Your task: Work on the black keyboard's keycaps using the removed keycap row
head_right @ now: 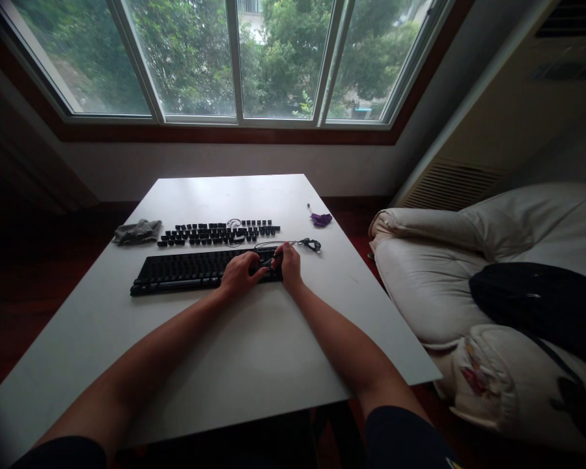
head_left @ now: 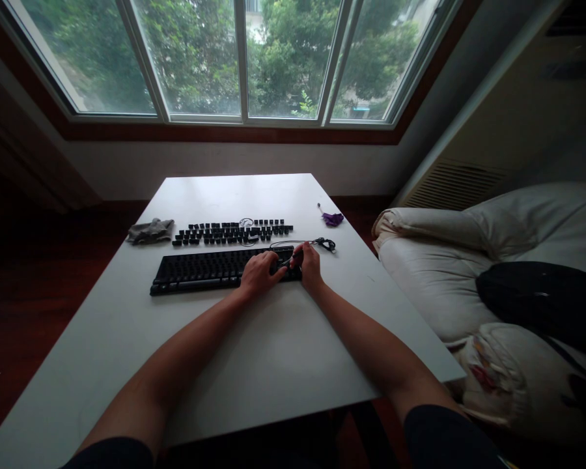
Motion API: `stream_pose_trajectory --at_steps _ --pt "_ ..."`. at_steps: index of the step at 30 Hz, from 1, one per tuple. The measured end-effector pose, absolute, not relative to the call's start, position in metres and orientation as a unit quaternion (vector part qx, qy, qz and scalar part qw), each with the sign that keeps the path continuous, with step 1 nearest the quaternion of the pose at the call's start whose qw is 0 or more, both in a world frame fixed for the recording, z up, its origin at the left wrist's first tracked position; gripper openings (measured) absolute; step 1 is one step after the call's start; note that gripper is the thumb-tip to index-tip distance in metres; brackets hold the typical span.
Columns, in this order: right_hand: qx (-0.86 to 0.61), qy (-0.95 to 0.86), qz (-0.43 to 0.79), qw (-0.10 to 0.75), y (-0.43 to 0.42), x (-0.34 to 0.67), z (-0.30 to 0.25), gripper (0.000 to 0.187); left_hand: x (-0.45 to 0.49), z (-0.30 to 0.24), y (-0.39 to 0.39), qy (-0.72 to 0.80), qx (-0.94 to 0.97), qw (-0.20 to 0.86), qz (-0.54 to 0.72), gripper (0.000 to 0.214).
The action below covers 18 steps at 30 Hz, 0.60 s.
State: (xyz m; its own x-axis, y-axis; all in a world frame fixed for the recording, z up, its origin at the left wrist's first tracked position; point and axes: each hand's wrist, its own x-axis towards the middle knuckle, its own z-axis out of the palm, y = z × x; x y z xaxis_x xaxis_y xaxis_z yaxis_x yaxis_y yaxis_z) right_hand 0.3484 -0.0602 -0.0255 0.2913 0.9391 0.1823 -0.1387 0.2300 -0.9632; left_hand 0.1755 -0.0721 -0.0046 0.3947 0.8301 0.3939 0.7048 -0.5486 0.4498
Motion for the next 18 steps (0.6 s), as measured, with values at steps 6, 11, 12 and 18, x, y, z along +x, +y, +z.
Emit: stream_pose_trajectory --at_steps 6,11,12,18 --pt "-0.459 -0.435 0.412 0.656 -0.0584 0.3492 -0.0269 0.057 0.1744 -0.0071 -0.0715 0.436 0.843 0.120 0.293 0.020" --pt "-0.479 -0.435 0.400 0.649 -0.0587 0.3489 -0.0267 0.058 0.1751 -0.0091 -0.0703 0.429 0.847 0.123 0.289 0.029" --pt "-0.484 -0.429 0.394 0.654 -0.0586 0.3494 -0.0267 0.057 0.1752 -0.0094 -0.0698 0.431 0.847 0.118 0.286 0.030" --pt "-0.501 -0.386 0.340 0.696 -0.0549 0.3566 -0.0288 0.055 0.1753 -0.0117 -0.0672 0.443 0.848 0.075 0.281 0.031"
